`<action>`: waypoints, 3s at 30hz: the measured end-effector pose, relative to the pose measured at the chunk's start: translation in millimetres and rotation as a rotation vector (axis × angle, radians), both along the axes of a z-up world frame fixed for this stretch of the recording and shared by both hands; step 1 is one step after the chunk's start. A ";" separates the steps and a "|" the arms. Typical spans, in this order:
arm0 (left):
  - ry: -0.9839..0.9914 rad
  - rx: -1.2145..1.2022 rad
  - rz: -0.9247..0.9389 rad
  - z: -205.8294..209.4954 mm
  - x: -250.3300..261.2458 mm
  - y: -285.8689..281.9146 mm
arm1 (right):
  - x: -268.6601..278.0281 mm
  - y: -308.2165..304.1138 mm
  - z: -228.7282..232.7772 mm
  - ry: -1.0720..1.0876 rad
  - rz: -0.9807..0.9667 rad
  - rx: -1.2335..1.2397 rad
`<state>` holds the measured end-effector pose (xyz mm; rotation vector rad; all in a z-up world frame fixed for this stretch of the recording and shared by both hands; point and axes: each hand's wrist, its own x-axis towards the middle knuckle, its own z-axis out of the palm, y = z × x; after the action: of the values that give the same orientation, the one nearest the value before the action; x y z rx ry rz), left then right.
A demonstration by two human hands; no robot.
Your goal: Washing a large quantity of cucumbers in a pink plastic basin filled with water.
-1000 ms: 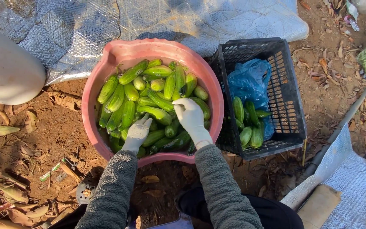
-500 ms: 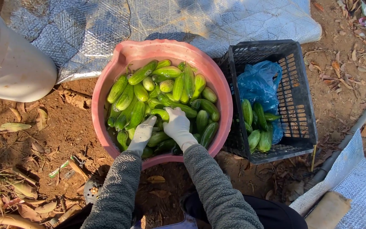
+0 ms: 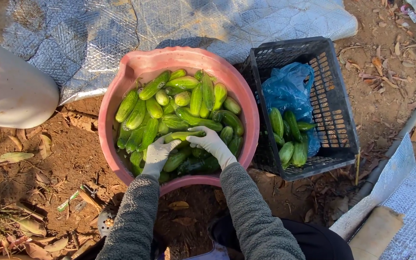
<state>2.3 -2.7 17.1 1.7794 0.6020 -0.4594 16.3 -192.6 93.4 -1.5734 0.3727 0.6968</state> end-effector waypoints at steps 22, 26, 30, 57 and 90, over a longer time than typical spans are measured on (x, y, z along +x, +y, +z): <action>0.132 0.299 -0.283 8.3 11.7 6.1 | -4.8 4.6 -46.2 -0.102 -0.120 -0.163; 0.154 0.352 -0.227 -18.1 21.5 10.7 | -1.7 5.8 -56.1 -0.137 -0.052 -0.194; 0.307 0.392 0.128 -70.8 35.2 3.6 | 1.6 5.3 -68.3 -0.146 -0.166 -0.207; 0.025 0.552 -0.572 12.9 10.6 -10.3 | 1.2 -6.4 -79.8 -0.118 -0.048 -0.344; -0.041 -0.034 -0.247 74.5 -5.4 -9.3 | -11.7 48.1 -8.6 -0.537 -0.639 -0.190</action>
<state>-3.2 -12.0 91.6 1.8342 0.3442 -0.5968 4.6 -144.5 84.8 -1.6207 0.5085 -0.2586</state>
